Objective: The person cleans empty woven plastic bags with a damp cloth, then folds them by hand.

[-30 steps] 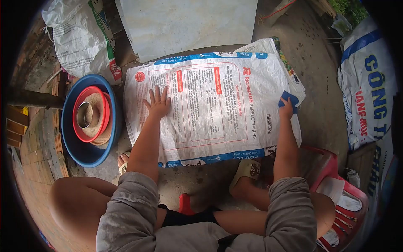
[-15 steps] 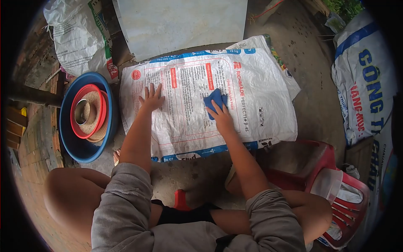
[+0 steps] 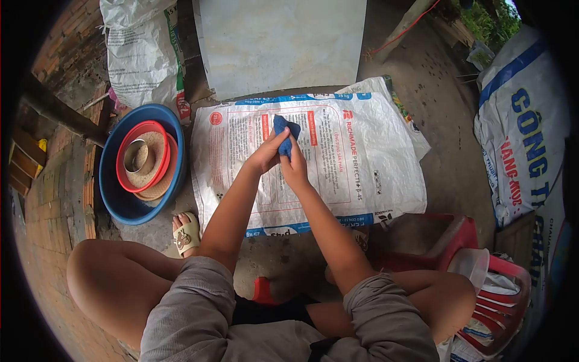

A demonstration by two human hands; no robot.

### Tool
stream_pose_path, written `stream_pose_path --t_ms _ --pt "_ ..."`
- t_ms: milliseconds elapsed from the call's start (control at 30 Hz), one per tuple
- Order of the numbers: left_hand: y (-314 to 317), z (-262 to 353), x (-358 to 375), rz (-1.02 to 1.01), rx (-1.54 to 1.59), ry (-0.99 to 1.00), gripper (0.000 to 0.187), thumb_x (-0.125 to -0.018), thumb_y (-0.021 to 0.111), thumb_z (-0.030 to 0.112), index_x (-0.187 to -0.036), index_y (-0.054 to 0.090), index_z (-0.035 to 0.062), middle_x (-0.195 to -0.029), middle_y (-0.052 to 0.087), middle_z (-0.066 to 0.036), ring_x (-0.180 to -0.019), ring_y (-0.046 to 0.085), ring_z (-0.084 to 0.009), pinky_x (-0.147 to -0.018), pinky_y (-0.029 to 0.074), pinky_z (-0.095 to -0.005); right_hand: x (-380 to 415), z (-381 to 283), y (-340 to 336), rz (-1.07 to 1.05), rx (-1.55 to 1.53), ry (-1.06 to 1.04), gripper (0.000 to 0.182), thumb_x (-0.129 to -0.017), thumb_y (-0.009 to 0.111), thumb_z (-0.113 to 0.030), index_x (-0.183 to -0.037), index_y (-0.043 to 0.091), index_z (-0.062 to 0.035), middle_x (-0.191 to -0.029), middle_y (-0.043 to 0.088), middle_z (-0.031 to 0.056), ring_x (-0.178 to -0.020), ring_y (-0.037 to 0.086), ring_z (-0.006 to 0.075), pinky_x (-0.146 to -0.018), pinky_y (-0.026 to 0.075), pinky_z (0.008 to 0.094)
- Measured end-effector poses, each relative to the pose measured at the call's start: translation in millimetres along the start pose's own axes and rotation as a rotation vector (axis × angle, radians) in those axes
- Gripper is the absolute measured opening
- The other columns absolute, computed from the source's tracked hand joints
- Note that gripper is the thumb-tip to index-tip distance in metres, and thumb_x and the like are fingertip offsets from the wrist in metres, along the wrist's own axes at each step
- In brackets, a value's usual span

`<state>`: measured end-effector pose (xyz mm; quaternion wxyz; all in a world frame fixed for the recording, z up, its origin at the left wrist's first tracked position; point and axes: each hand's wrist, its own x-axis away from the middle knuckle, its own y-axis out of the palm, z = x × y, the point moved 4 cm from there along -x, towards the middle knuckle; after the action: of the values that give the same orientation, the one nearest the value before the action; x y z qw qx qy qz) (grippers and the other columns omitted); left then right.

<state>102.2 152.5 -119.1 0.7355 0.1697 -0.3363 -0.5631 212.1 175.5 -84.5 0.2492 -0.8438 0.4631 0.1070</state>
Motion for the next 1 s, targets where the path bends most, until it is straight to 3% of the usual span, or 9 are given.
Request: stream_pose_path --t_ms 133,233,333,400,433,500,600,833,1000 --pt "-50 44 30 0.374 -0.201 0.354 0.050 -0.088 0.067 0.015 -0.134 0.052 0.0049 -0.113 0.064 -0.010 -0.101 0.062 -0.0196 -0.089 0.049 -0.0287 -5 -40 30 -0.064 0.038 -0.056 0.071 -0.087 0.064 -0.016 -0.149 0.030 -0.0085 -0.157 0.007 0.0290 -0.138 0.030 0.0503 -0.107 0.038 0.0484" --pt "-106 55 51 0.780 -0.493 0.794 0.056 -0.089 0.064 0.011 -0.141 0.044 0.0065 -0.123 0.061 -0.012 -0.105 0.061 -0.0192 -0.093 0.048 -0.0309 -1 1 19 -0.048 0.233 -0.026 0.064 -0.088 0.064 -0.018 -0.145 0.038 -0.0073 -0.156 0.009 0.0313 -0.138 0.030 0.0511 -0.109 0.035 0.0489" --pt "-91 42 51 0.517 -0.850 0.521 0.068 -0.086 0.069 0.022 -0.147 0.040 0.0170 -0.138 0.051 -0.021 -0.127 0.051 -0.0276 -0.104 0.040 -0.0347 23 80 6 0.024 0.564 0.113 0.062 -0.090 0.060 -0.022 -0.147 0.038 -0.0114 -0.156 0.011 0.0300 -0.139 0.019 0.0561 -0.108 0.029 0.0608" --pt "-40 36 62 0.488 -1.606 -0.174 0.094 -0.075 0.070 0.062 -0.153 0.025 0.0357 -0.159 0.014 -0.025 -0.145 0.010 -0.0512 -0.105 0.016 -0.0748 38 94 -8 -0.153 0.910 0.436 0.061 -0.092 0.056 -0.031 -0.148 0.037 -0.0135 -0.159 0.011 0.0245 -0.142 0.013 0.0548 -0.108 0.020 0.0687" --pt "-51 16 50 0.460 -1.753 -0.071 0.099 -0.071 0.070 0.067 -0.153 0.021 0.0400 -0.161 0.006 -0.022 -0.144 0.004 -0.0558 -0.095 0.007 -0.0853 52 117 -11 -0.198 1.006 0.393 0.062 -0.094 0.054 -0.035 -0.149 0.036 -0.0146 -0.159 0.013 0.0243 -0.142 0.012 0.0543 -0.111 0.015 0.0673" --pt "-41 -4 41 0.503 -1.756 0.162 0.097 -0.071 0.068 0.067 -0.153 0.024 0.0389 -0.161 0.010 -0.022 -0.144 0.002 -0.0546 -0.097 0.001 -0.0841 70 135 -12 -0.180 1.022 0.246 0.063 -0.095 0.051 -0.037 -0.151 0.033 -0.0143 -0.158 0.014 0.0251 -0.142 0.011 0.0538 -0.113 0.012 0.0660" --pt "-49 -57 28 0.524 -1.735 0.041 0.092 -0.072 0.061 0.074 -0.151 0.029 0.0396 -0.161 0.013 -0.020 -0.145 0.004 -0.0529 -0.096 0.000 -0.0846 70 132 -8 -0.177 1.092 0.251 0.064 -0.096 0.048 -0.040 -0.152 0.031 -0.0129 -0.158 0.015 0.0257 -0.143 0.010 0.0535 -0.113 0.011 0.0651" --pt "-89 -31 19 0.375 -1.830 0.403 0.055 -0.083 0.065 0.031 -0.135 0.051 0.0338 -0.152 0.039 0.000 -0.145 0.027 -0.0300 -0.114 0.017 -0.0634 65 125 -6 -0.205 1.112 0.258 0.065 -0.096 0.045 -0.043 -0.152 0.032 -0.0123 -0.158 0.016 0.0259 -0.143 0.011 0.0528 -0.113 0.011 0.0648" --pt "-235 44 39 0.891 -1.575 0.485 0.044 -0.080 0.065 0.010 -0.122 0.062 0.0214 -0.142 0.050 -0.003 -0.132 0.043 -0.0341 -0.108 0.036 -0.0481 62 122 -7 -0.220 1.114 0.270 0.064 -0.096 0.046 -0.042 -0.151 0.033 -0.0126 -0.157 0.017 0.0259 -0.143 0.012 0.0527 -0.113 0.012 0.0648"
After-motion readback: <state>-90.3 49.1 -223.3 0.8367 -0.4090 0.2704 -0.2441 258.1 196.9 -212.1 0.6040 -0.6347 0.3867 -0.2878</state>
